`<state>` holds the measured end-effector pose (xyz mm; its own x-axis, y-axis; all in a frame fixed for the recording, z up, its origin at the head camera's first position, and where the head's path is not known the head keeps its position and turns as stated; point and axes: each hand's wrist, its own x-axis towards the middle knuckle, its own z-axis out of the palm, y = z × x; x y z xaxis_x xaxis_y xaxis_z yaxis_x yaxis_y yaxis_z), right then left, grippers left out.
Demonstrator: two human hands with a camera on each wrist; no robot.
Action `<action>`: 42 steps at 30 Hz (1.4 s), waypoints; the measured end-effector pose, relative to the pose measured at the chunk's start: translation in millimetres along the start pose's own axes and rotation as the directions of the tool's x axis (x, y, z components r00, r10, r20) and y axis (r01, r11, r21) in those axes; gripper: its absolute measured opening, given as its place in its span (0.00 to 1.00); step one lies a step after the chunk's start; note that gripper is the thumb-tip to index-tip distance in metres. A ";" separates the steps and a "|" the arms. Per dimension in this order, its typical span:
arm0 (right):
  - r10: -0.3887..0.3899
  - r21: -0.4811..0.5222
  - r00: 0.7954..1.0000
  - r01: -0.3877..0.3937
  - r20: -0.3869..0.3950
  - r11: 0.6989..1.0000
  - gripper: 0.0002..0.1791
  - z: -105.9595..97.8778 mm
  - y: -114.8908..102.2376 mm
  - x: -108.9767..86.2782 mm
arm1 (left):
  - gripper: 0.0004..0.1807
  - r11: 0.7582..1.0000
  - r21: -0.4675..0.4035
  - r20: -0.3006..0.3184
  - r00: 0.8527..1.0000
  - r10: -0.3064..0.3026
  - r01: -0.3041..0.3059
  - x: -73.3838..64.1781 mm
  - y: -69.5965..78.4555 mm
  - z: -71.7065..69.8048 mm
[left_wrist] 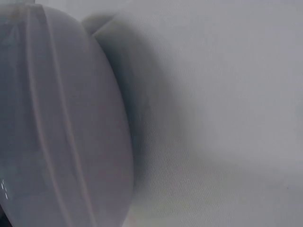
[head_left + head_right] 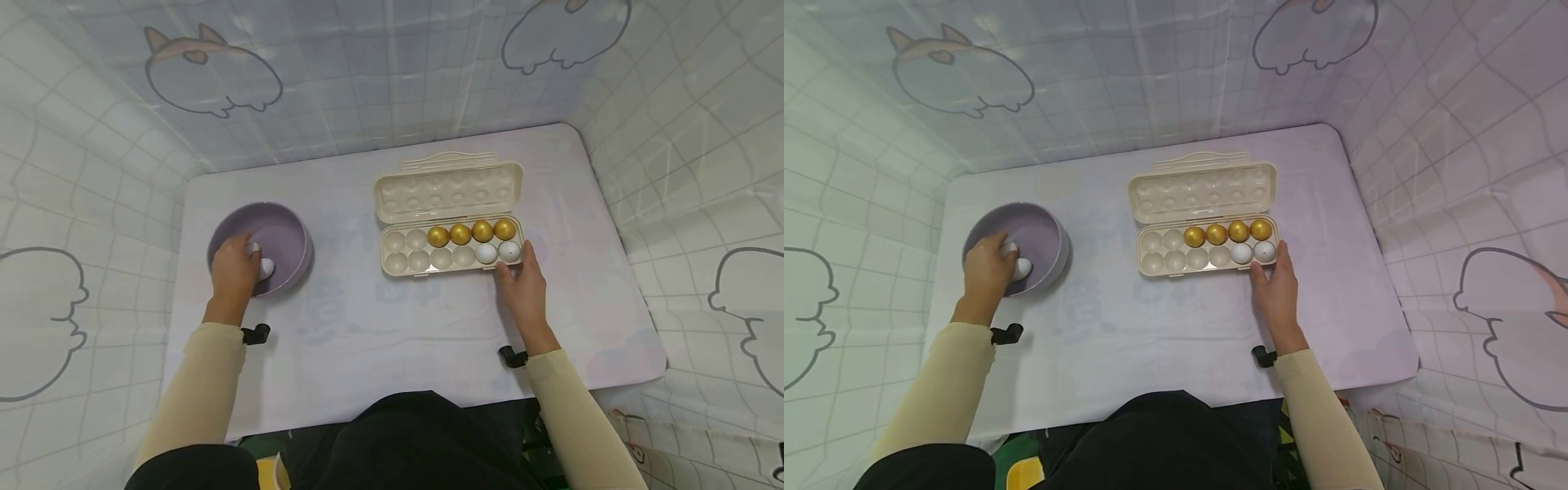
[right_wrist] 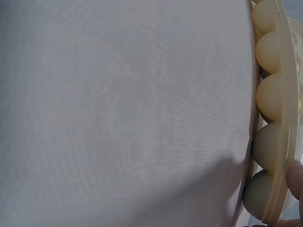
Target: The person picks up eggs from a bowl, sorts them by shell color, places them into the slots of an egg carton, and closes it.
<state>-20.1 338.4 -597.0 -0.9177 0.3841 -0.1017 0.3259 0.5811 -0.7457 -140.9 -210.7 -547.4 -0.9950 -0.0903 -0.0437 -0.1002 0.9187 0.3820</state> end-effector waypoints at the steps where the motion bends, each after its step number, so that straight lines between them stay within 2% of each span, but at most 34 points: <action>1: -0.001 0.000 1.000 0.001 0.000 1.000 0.46 0.2 0.2 0.1 | 0.26 1.000 0.006 0.009 1.000 -0.005 0.005 -0.4 -0.8 -0.5; 9: -0.004 0.009 1.000 0.004 -0.006 1.000 0.46 -0.1 1.0 -0.8 | 0.29 0.997 0.042 0.092 0.993 -0.067 0.064 -1.7 -4.6 0.0; 16: -0.019 0.024 1.000 0.019 -0.008 1.000 0.46 -0.3 0.9 -0.1 | 0.27 0.995 0.068 0.140 0.987 -0.076 0.067 -2.4 -3.4 1.2; 26: -0.022 0.036 1.000 0.022 -0.005 0.999 0.46 -1.2 1.0 -0.1 | 0.26 0.996 0.058 0.120 0.990 -0.071 0.064 -4.0 -2.9 0.9; 31: -0.019 0.026 1.000 0.019 -0.002 0.999 0.46 -1.7 -0.2 -0.6 | 0.26 0.998 0.037 0.076 0.996 -0.050 0.047 -4.4 0.1 -0.9; 35: -0.018 0.030 1.000 0.018 0.000 0.999 0.46 -2.6 -2.1 -2.2 | 0.26 0.999 0.023 0.042 0.999 -0.023 0.022 -3.1 7.1 -4.7; 42: -0.018 0.034 1.000 0.018 -0.002 0.999 0.46 -3.0 -2.4 -3.1 | 0.30 1.000 -0.010 0.008 1.000 0.012 -0.012 1.5 28.2 -15.1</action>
<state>-17.3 337.9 -592.9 -0.9231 0.3746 -0.0871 0.3012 0.5633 -0.7694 -145.3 -190.7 -522.8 -0.9960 -0.0762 -0.0467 -0.0884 0.9159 0.3916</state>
